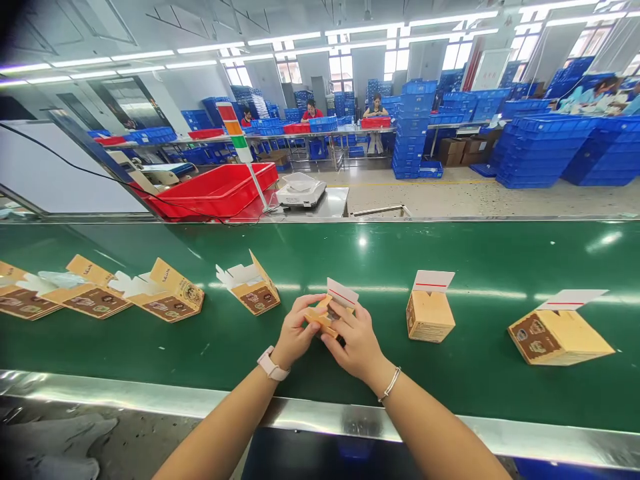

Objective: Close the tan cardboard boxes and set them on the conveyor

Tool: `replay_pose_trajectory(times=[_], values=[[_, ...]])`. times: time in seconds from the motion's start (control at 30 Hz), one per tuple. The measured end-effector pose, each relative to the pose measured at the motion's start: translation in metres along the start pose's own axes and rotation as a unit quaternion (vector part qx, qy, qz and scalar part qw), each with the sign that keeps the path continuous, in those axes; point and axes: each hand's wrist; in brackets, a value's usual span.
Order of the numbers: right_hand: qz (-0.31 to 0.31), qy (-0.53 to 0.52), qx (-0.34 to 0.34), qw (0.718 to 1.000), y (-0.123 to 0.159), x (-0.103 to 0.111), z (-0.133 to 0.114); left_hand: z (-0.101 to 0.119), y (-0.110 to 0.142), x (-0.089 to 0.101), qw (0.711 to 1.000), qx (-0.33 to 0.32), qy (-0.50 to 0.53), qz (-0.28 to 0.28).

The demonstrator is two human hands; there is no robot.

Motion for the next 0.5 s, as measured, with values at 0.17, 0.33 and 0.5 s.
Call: replay_pose_trajectory(times=[0.17, 0.33, 0.5], values=[[0.133, -0.067, -0.057, 0.987, -0.001, -0.009, -0.003, 0.009, -0.002, -0.017, 0.995, 0.089, 0.036, 0.002], [0.24, -0.12, -0.26, 0.927, 0.005, -0.025, 0.008, 0.015, -0.013, -0.032, 0.95, 0.271, 0.145, 0.052], [0.197, -0.27, -0.387, 0.859, 0.004, -0.029, 0.024, 0.023, -0.031, -0.034, 0.888, 0.396, 0.233, -0.002]])
Point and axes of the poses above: each hand's wrist, its own y-axis away from the middle knuckle, its own x-axis out of the back of the hand, z = x × y
